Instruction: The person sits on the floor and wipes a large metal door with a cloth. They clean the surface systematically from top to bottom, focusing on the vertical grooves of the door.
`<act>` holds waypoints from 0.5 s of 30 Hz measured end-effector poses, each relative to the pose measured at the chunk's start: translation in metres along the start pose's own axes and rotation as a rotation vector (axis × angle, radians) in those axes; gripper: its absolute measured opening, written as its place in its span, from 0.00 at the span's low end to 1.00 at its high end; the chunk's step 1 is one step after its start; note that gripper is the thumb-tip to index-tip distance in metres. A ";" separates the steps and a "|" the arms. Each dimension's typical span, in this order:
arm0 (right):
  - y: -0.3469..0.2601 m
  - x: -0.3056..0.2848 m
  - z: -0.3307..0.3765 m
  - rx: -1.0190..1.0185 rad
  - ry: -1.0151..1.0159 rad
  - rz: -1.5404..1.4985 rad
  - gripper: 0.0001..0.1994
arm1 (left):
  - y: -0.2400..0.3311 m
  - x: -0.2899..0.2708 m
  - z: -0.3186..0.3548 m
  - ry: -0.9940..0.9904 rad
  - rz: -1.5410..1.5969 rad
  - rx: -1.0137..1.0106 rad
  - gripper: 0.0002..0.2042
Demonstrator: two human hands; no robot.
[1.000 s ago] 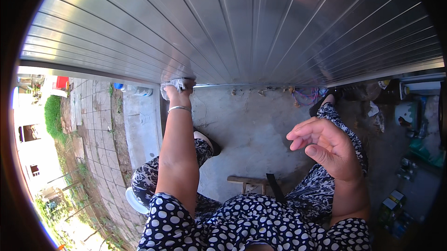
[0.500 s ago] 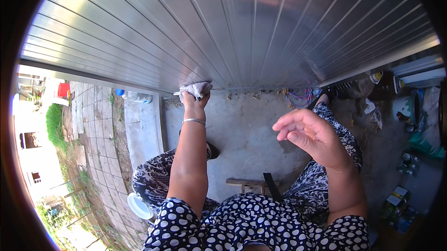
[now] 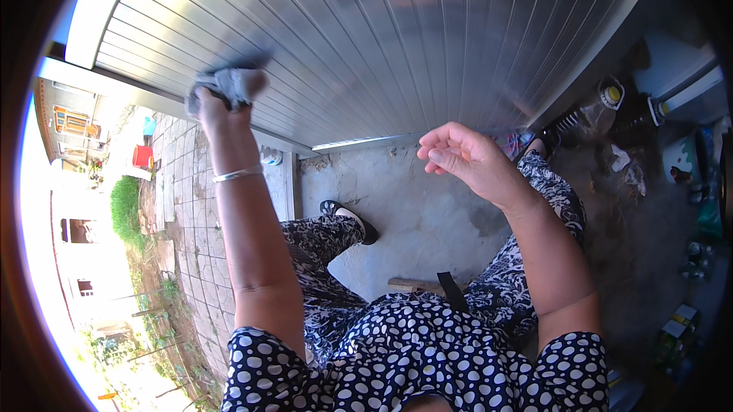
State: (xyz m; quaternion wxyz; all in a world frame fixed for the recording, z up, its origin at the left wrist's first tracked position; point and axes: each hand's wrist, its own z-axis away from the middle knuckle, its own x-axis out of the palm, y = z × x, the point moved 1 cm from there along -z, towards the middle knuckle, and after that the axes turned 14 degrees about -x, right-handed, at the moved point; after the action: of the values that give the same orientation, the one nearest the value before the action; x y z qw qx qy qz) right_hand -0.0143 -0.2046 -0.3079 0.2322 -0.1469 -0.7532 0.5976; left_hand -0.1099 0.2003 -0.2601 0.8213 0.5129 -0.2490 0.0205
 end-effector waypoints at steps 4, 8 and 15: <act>0.003 0.003 0.001 -0.023 -0.007 -0.030 0.13 | 0.072 0.013 0.013 -0.208 -0.165 0.283 0.30; -0.002 0.003 0.002 -0.022 -0.003 -0.013 0.13 | 0.047 0.018 0.007 -0.213 0.017 0.180 0.30; -0.007 0.001 -0.001 -0.009 0.005 0.009 0.12 | -0.088 -0.042 -0.034 0.084 0.109 -0.302 0.24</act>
State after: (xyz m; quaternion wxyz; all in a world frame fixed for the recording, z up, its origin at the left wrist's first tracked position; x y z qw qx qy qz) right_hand -0.0144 -0.2048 -0.3002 0.2305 -0.1528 -0.7548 0.5949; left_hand -0.1077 0.1970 -0.3636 0.8964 0.3680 -0.2422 0.0489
